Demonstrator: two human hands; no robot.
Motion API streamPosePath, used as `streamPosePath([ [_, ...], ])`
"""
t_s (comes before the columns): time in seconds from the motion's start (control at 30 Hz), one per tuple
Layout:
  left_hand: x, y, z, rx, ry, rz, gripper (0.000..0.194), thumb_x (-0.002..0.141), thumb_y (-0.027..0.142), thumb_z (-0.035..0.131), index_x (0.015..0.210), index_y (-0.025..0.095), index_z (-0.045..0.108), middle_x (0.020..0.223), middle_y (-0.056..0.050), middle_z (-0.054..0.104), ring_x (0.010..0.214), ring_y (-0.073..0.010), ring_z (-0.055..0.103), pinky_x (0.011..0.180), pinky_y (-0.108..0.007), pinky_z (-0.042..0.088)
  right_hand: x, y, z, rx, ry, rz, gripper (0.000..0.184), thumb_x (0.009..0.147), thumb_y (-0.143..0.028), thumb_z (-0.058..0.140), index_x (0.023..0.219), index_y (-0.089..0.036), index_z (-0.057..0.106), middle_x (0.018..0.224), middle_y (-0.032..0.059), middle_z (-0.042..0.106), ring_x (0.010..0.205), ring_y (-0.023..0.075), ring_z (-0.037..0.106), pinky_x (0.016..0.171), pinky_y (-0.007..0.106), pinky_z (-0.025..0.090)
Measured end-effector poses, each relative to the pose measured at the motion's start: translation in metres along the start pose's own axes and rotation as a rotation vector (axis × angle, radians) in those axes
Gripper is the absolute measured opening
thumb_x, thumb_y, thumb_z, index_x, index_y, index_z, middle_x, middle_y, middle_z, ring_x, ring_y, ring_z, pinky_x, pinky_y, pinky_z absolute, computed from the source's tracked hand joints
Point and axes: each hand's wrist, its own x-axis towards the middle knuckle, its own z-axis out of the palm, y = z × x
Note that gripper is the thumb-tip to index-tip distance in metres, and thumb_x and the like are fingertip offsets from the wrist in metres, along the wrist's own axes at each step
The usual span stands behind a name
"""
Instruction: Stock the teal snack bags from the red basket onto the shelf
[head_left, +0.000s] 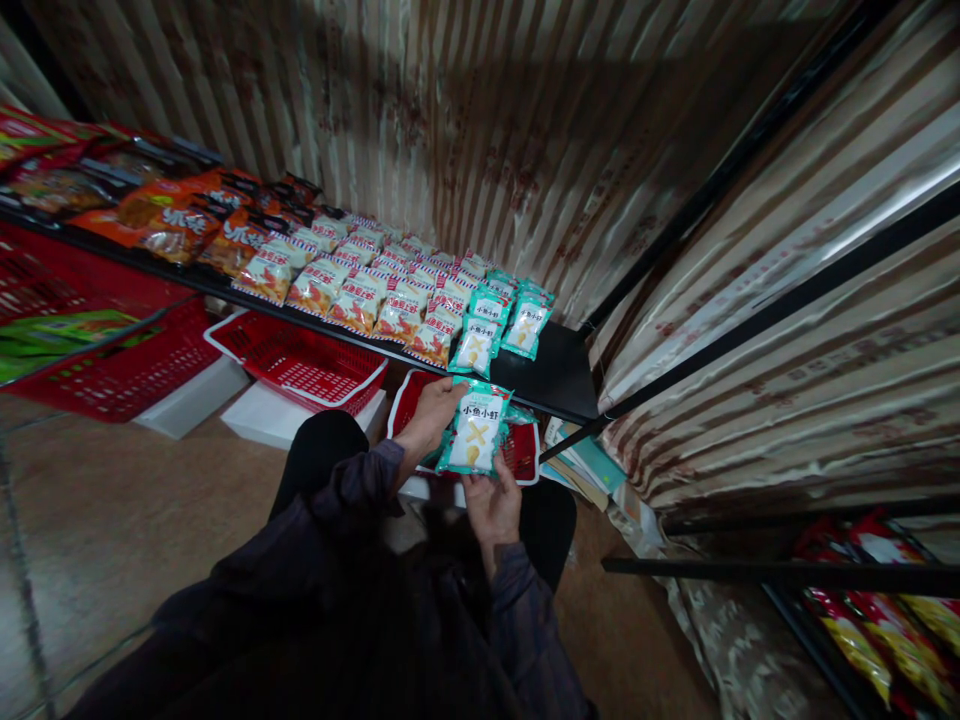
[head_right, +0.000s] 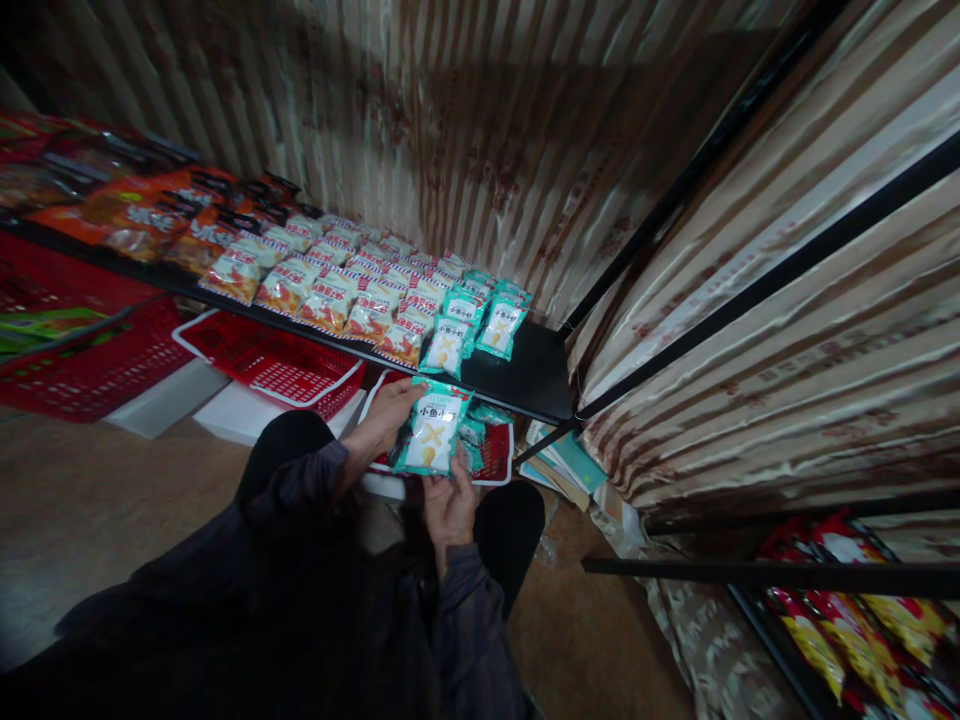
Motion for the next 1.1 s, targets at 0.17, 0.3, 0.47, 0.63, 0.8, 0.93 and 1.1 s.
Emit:
streamPosePath([
  [0.17, -0.001, -0.002, -0.002, 0.104, -0.027, 0.072, 0.036, 0.065, 0.05, 0.071, 0.072, 0.016, 0.061, 0.057, 0.003, 0.059, 0.054, -0.0117, 0.054, 0.053, -0.022, 0.042, 0.016, -0.017, -0.008, -0.201, 0.117, -0.024, 0.035, 0.077, -0.044, 0.067, 0.105, -0.023, 0.07, 0.111, 0.0027, 0.073, 0.103, 0.0165, 0.065, 0.085, 0.031, 0.054],
  [0.3, -0.004, -0.005, -0.002, 0.168, -0.08, 0.084, 0.031, 0.068, 0.047, 0.069, 0.074, 0.016, 0.062, 0.057, 0.002, 0.059, 0.055, -0.0131, 0.056, 0.052, -0.023, 0.043, 0.035, -0.037, 0.005, -0.285, 0.074, -0.146, 0.033, 0.071, -0.042, 0.076, 0.095, -0.02, 0.071, 0.099, 0.0019, 0.075, 0.09, 0.0133, 0.068, 0.079, 0.024, 0.053],
  [0.47, -0.006, -0.003, -0.004, 0.23, -0.132, 0.107, 0.028, 0.07, 0.043, 0.067, 0.074, 0.016, 0.061, 0.059, 0.002, 0.061, 0.057, -0.0142, 0.057, 0.053, -0.023, 0.044, 0.05, -0.05, 0.02, -0.365, 0.048, -0.115, 0.024, 0.065, -0.032, 0.081, 0.081, -0.018, 0.069, 0.079, -0.0005, 0.075, 0.07, 0.0114, 0.068, 0.067, 0.021, 0.052],
  [0.63, -0.007, 0.001, -0.008, 0.287, -0.154, 0.108, 0.031, 0.068, 0.046, 0.069, 0.069, 0.017, 0.057, 0.054, 0.004, 0.055, 0.054, -0.0125, 0.054, 0.049, -0.021, 0.04, 0.048, -0.053, 0.025, -0.387, 0.153, -0.108, 0.019, 0.063, -0.029, 0.08, 0.072, -0.017, 0.068, 0.067, -0.0031, 0.072, 0.06, 0.0096, 0.065, 0.055, 0.017, 0.049],
  [0.8, -0.013, 0.003, -0.004, 0.214, -0.193, 0.074, 0.038, 0.067, 0.052, 0.07, 0.072, 0.017, 0.057, 0.058, 0.003, 0.057, 0.055, -0.0117, 0.054, 0.05, -0.021, 0.04, 0.049, -0.05, 0.025, -0.365, 0.241, -0.141, 0.019, 0.064, -0.03, 0.078, 0.073, -0.018, 0.067, 0.065, -0.0036, 0.071, 0.056, 0.0107, 0.064, 0.05, 0.019, 0.047],
  [0.93, -0.016, 0.006, -0.006, 0.179, -0.218, 0.065, 0.047, 0.063, 0.058, 0.073, 0.082, 0.016, 0.062, 0.074, -0.001, 0.066, 0.068, -0.0137, 0.061, 0.06, -0.023, 0.045, 0.053, -0.053, 0.026, -0.309, 0.295, -0.193, 0.017, 0.066, -0.029, 0.075, 0.076, -0.018, 0.066, 0.067, -0.0033, 0.072, 0.059, 0.0113, 0.065, 0.052, 0.02, 0.048],
  [1.1, -0.019, 0.002, -0.019, 0.17, -0.26, -0.038, 0.059, 0.055, 0.053, 0.082, 0.096, 0.014, 0.065, 0.089, -0.006, 0.071, 0.081, -0.0182, 0.066, 0.071, -0.028, 0.049, 0.058, -0.06, 0.025, -0.287, 0.396, -0.235, 0.015, 0.067, -0.028, 0.074, 0.075, -0.019, 0.065, 0.063, -0.0055, 0.069, 0.053, 0.0089, 0.061, 0.045, 0.016, 0.043],
])
